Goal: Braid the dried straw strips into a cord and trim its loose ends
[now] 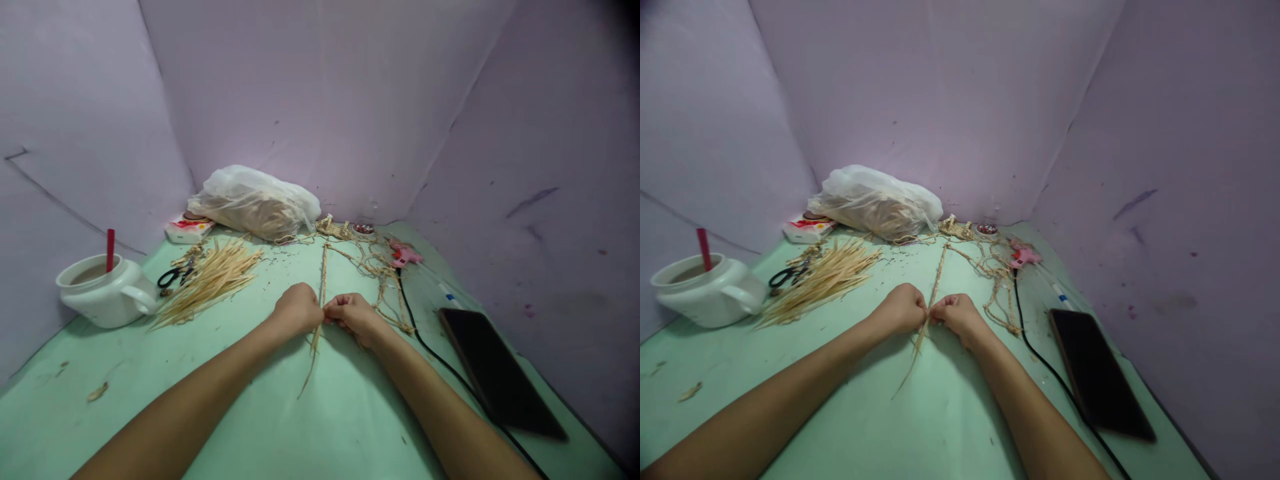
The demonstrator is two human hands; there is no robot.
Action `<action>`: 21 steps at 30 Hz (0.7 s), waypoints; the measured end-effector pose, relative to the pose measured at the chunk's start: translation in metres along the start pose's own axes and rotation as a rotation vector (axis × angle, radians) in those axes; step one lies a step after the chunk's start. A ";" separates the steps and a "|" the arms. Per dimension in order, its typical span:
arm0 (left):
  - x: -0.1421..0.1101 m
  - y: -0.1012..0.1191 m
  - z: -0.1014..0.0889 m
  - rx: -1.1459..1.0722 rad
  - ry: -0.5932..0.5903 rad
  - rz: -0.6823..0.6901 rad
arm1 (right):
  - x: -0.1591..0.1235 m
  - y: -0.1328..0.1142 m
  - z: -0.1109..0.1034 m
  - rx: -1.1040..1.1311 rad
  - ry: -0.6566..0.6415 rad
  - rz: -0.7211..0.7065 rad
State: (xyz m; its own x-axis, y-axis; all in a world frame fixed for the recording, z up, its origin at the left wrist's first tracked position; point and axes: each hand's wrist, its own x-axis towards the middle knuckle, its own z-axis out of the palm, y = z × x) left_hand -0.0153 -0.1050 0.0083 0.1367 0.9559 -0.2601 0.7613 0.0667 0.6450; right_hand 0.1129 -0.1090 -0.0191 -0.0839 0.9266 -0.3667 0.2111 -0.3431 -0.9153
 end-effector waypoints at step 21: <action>-0.002 0.003 -0.032 -0.297 -0.006 -0.055 | -0.004 -0.007 -0.007 0.189 -0.151 0.072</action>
State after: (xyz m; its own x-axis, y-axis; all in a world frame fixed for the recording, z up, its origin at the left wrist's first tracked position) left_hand -0.0334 -0.0974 0.0336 0.1049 0.9468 -0.3042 0.5490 0.1999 0.8115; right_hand 0.1184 -0.1092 -0.0104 -0.2230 0.8701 -0.4396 0.0369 -0.4431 -0.8957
